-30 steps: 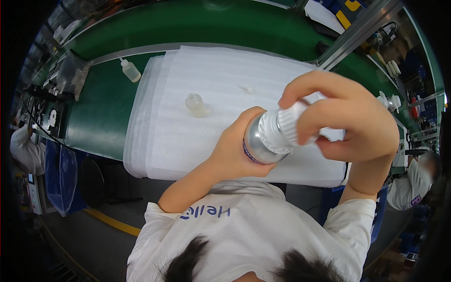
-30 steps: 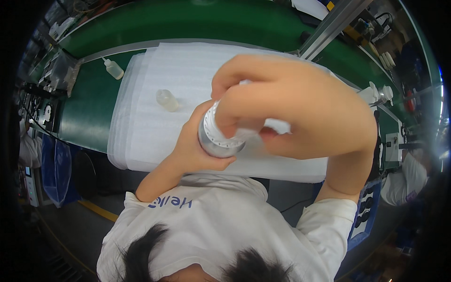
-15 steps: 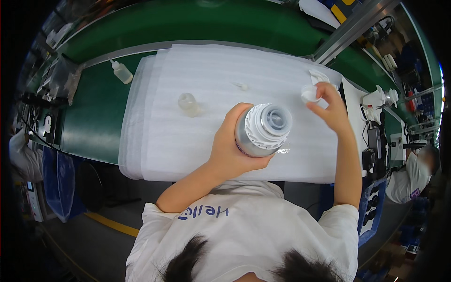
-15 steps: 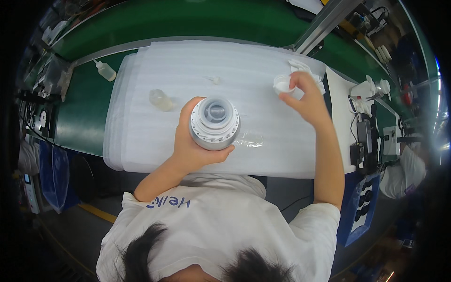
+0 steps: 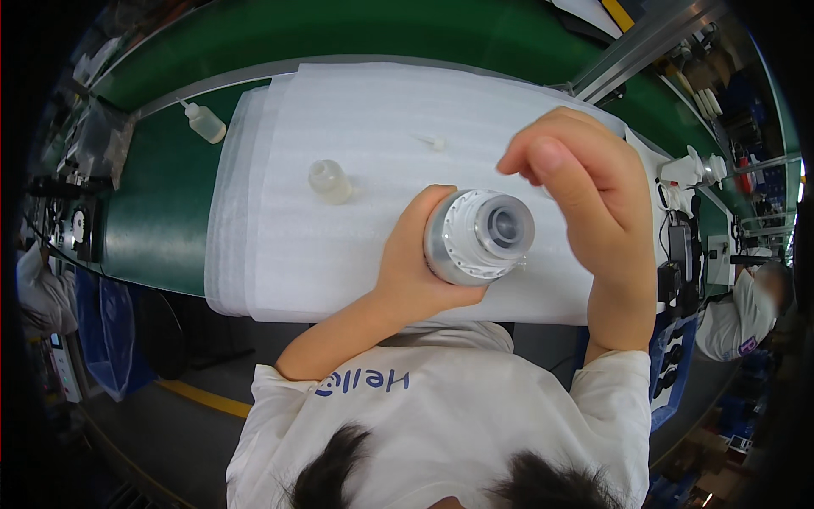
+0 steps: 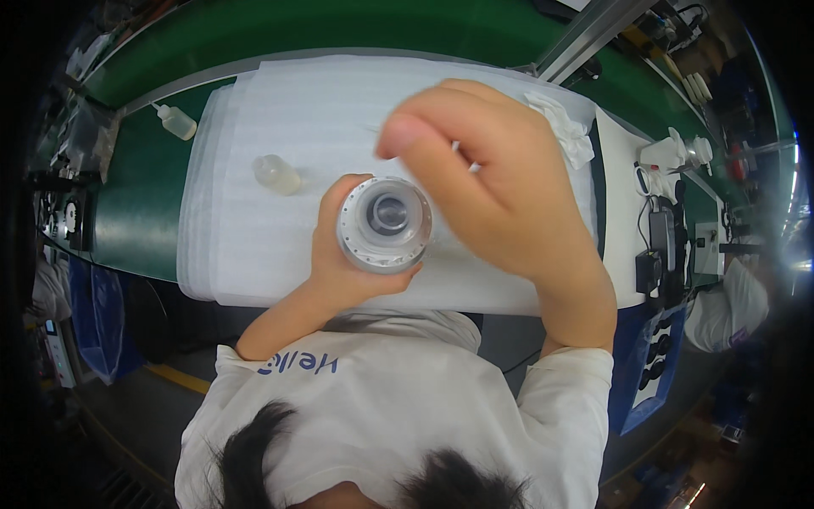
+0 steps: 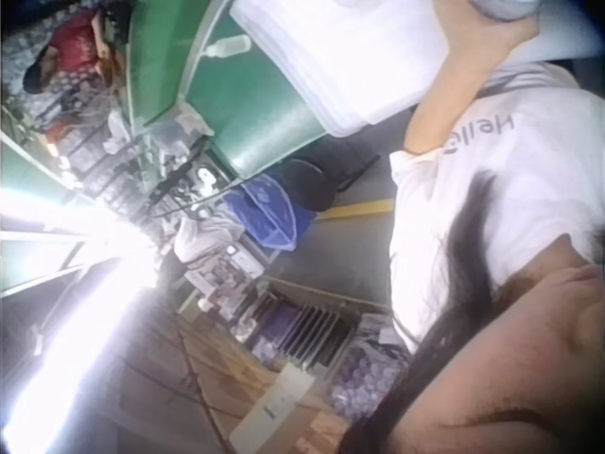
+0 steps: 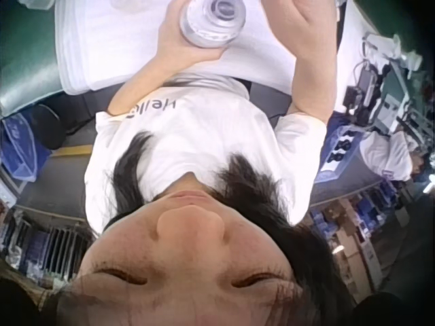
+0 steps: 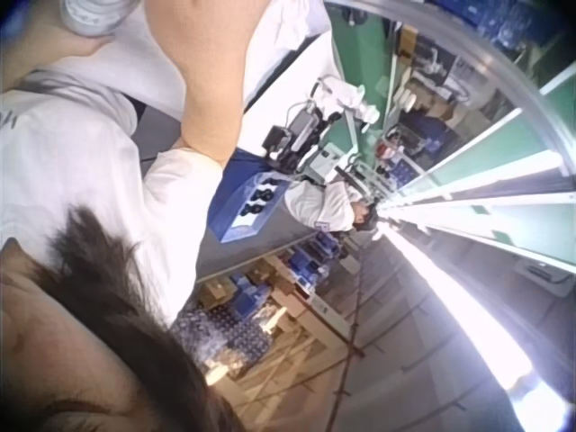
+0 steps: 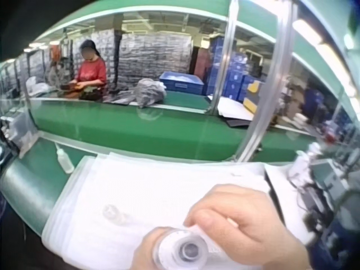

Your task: Refilling a small plastic squeeze bottle with liquid from a larger metal container and capping the bottles in an assembly line environment.

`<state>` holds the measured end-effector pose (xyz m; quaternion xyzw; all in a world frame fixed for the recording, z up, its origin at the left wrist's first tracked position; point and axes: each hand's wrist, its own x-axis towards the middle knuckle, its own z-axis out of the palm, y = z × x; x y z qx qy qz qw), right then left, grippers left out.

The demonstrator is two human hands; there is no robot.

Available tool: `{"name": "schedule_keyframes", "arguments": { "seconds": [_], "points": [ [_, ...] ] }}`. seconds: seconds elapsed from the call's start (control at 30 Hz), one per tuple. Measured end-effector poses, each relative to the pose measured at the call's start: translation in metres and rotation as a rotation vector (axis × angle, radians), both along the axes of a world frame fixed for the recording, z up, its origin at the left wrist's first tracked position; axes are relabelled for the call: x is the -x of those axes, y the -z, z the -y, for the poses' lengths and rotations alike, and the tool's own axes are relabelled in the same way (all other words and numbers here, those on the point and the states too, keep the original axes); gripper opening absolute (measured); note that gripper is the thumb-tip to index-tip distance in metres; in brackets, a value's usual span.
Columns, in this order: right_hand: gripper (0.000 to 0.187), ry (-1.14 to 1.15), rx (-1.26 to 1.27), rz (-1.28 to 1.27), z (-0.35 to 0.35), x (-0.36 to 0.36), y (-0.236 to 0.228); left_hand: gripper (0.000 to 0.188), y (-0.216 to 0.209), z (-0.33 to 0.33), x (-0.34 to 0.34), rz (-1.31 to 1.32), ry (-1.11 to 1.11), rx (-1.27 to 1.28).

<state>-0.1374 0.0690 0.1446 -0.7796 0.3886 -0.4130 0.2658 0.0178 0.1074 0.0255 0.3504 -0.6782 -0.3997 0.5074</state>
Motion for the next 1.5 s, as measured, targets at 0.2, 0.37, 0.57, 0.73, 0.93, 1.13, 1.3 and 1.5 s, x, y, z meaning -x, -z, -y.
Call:
{"name": "schedule_keyframes", "arguments": {
  "seconds": [0.2,0.37,0.57,0.73,0.93,1.13,1.3,1.5],
  "points": [
    [0.029,0.030,-0.123,-0.338,-0.003,-0.022,-0.019,0.082,0.002,-0.004,0.007,0.090,-0.007,-0.212],
    [0.029,0.031,-0.192,-0.180,-0.005,-0.020,-0.004,0.087,0.014,-0.011,0.012,-0.001,-0.206,0.204],
    [0.029,-0.005,-0.276,-0.130,-0.014,-0.012,-0.004,0.087,0.008,-0.008,0.005,-0.015,-0.220,0.444],
    [0.024,-0.128,-0.260,-0.016,-0.023,-0.011,-0.001,0.082,0.010,-0.014,0.003,0.034,-0.228,0.387],
    [0.024,-0.155,-0.244,-0.032,-0.029,-0.006,-0.001,0.079,0.010,-0.009,0.010,-0.105,-0.135,0.426],
    [0.025,-0.160,-0.189,-0.034,-0.030,-0.004,0.002,0.077,0.009,-0.011,0.011,-0.108,-0.107,0.430],
    [0.024,-0.121,-0.089,-0.125,-0.029,-0.008,-0.009,0.079,0.009,-0.010,0.016,-0.144,-0.124,0.418],
    [0.025,0.052,0.072,-0.289,-0.031,-0.025,-0.009,0.083,0.008,-0.008,0.010,0.030,-0.135,0.341]
  ]
}}
